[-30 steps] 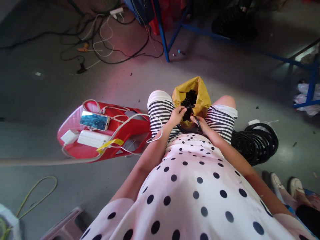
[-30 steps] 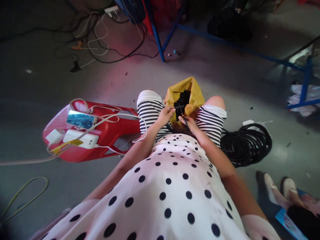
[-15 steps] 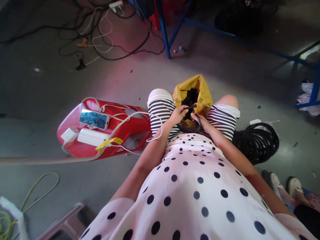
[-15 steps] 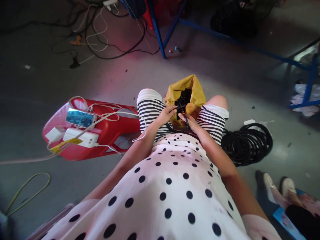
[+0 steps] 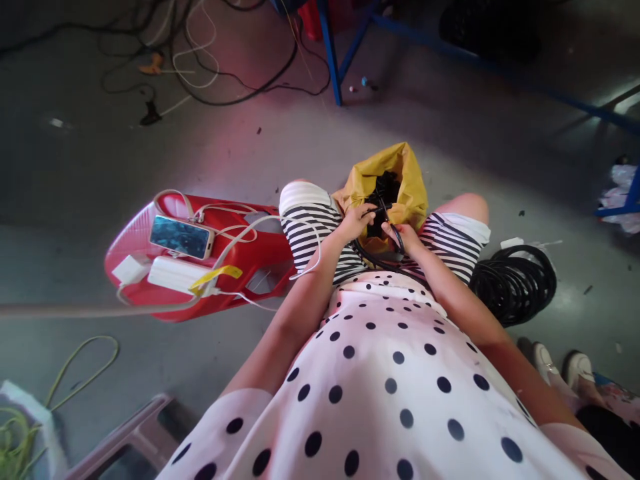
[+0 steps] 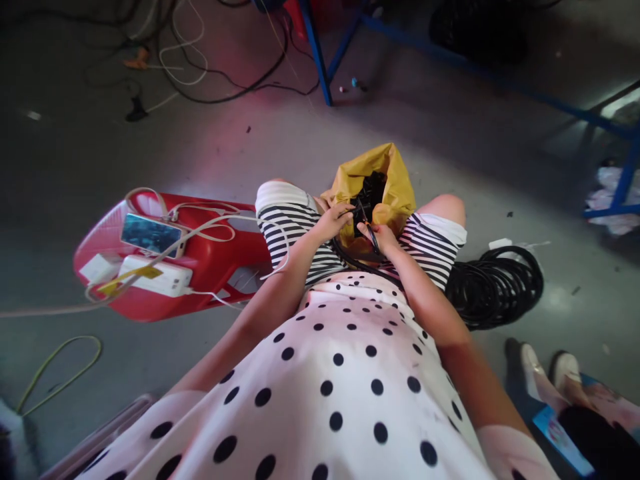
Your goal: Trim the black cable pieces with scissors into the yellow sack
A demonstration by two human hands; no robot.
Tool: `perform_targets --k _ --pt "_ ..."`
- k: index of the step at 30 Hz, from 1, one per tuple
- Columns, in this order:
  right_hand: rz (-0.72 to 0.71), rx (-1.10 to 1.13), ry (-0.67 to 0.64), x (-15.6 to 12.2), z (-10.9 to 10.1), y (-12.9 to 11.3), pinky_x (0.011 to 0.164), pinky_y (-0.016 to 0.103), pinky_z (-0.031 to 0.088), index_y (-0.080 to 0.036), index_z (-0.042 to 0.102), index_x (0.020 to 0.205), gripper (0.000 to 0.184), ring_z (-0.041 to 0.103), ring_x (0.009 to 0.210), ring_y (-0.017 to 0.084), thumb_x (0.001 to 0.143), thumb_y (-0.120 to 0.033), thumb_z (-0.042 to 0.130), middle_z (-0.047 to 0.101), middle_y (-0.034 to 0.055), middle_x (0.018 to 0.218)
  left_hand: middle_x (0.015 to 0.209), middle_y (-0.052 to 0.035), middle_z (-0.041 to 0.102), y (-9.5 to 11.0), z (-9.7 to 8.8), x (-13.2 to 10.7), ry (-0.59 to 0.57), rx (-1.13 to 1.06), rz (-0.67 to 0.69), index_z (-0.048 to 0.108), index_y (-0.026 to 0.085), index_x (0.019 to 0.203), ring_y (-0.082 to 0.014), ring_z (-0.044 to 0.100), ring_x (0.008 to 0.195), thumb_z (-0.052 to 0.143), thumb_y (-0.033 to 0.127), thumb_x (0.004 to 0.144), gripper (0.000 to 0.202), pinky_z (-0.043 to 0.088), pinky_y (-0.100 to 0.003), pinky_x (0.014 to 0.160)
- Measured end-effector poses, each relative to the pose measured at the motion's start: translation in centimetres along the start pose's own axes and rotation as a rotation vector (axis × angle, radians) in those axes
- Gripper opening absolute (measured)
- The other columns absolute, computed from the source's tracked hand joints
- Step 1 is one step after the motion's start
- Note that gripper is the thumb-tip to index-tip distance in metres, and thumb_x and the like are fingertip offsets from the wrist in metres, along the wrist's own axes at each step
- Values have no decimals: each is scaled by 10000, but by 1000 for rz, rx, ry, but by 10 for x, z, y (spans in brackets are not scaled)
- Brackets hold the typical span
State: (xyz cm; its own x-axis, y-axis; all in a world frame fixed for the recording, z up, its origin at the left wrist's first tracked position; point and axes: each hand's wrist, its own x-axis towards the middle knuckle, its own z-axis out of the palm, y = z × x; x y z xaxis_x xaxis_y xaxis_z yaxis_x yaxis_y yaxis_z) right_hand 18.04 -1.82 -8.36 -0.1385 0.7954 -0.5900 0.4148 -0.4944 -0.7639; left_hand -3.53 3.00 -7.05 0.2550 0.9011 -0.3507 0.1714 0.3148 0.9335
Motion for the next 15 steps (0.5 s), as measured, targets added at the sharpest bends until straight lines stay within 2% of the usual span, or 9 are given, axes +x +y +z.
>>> perform_targets --k 4,6,11,15 --pt "21 38 -44 9 1 7 533 321 400 -232 624 698 846 519 612 166 728 -1064 771 598 30 634 753 -5 691 -7 5 -1 -9 0 -22 783 163 972 -175 642 772 735 81 899 120 493 -282 825" --pt "48 16 -8 13 2 10 498 317 394 -234 617 683 844 532 608 179 716 -1061 784 589 42 633 725 -3 661 -8 8 0 24 11 -40 780 160 957 -177 632 756 708 72 919 120 490 -289 825" --pt "77 22 86 17 4 17 437 297 394 -237 632 697 766 516 573 171 708 -959 888 526 34 610 664 3 630 -8 14 7 149 18 -85 750 167 917 -169 569 693 681 127 993 110 450 -284 745" --pt "29 64 93 16 5 17 413 292 370 -252 595 624 786 493 532 150 662 -978 896 543 27 580 621 26 591 -11 17 10 191 -82 -116 691 190 832 -145 510 645 767 156 964 156 395 -258 666"
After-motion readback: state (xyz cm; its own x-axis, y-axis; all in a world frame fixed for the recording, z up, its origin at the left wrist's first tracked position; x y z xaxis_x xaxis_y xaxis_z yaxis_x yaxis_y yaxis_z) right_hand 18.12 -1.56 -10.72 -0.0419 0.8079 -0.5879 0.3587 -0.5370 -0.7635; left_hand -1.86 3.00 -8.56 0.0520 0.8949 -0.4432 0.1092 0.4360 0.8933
